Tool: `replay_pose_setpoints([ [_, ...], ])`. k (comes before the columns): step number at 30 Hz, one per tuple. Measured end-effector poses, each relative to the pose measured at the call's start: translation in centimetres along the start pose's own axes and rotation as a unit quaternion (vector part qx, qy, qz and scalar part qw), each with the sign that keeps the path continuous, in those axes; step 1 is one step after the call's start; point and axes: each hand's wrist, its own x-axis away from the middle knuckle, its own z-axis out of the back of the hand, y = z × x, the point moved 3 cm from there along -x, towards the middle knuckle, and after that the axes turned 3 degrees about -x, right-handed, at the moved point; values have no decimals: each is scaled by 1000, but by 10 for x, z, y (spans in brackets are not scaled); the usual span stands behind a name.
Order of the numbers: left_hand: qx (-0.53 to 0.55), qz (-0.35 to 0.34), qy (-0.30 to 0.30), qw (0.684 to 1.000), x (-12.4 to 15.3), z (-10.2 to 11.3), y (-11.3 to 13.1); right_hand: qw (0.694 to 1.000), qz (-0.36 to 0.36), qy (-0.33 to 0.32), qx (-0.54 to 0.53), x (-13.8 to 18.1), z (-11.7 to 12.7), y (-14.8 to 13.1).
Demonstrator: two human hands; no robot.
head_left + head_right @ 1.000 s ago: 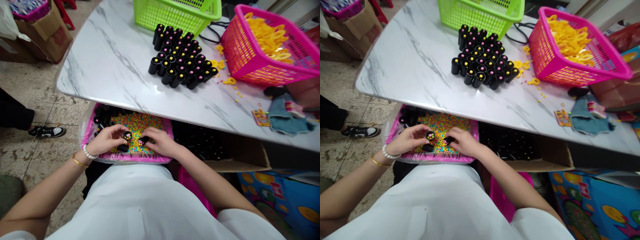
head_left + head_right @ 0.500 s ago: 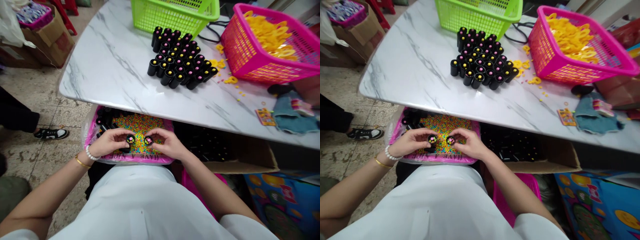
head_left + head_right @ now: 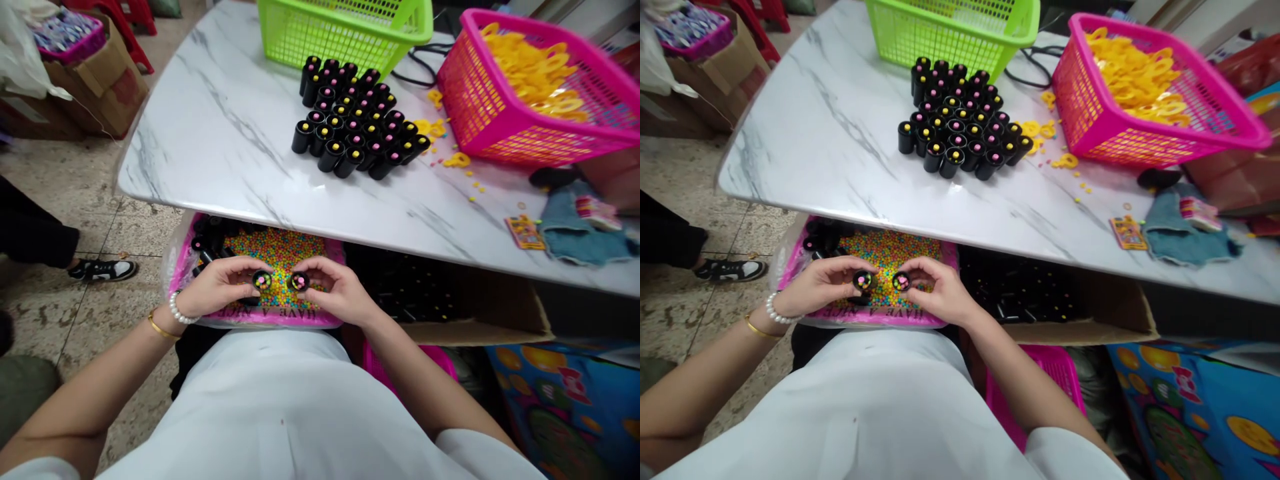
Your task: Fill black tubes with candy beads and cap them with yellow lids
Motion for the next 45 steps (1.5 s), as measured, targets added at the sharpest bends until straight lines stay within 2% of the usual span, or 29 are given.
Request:
replay_pose_setpoints([
  [3,64,7,5,998,2,-9,17,995,67,2,70,6,1,-35],
  [5,46,-39,43,997,2,-8,38,982,125,12,139,10,10,-62],
  [6,27,-70,75,994,1,-4,49,975,145,35,166,11,20,-73],
  [8,-2,-115,157,981,-5,11,68,959,156,124,202,10,48,-88],
  [10,-21,-112,228,967,-18,31,78,940,130,230,216,5,86,-93],
  [12,-60,-78,262,960,-42,51,82,923,84,309,214,-2,124,-90],
  [14,-107,-41,251,961,-72,65,82,913,35,343,220,-11,152,-83],
  [16,-142,-13,227,963,-103,73,80,902,-8,353,249,-22,169,-76],
  [20,-181,31,254,950,-152,84,81,881,-31,376,286,-46,182,-68],
  [23,-167,38,272,947,-177,88,84,881,-17,381,279,-65,188,-67],
  [27,-116,26,254,960,-203,89,83,890,6,378,257,-78,194,-61],
  [30,-63,24,260,963,-209,90,81,890,22,393,230,-71,192,-54],
  [33,-22,25,287,957,-189,90,82,884,24,415,216,-56,183,-51],
  [35,-7,30,306,952,-156,85,80,875,37,427,225,-46,174,-52],
  [37,-20,17,313,949,-110,74,74,870,53,420,251,-41,166,-54],
  [39,-119,-92,281,948,-57,57,66,865,54,409,287,-40,162,-55],
  [41,-210,-152,184,948,-9,35,47,852,40,412,321,-41,164,-54],
  [43,-268,-127,123,947,25,19,19,830,45,430,353,-40,167,-55],
  [45,-308,-84,99,943,41,11,-7,808,68,442,383,-37,161,-57],
])
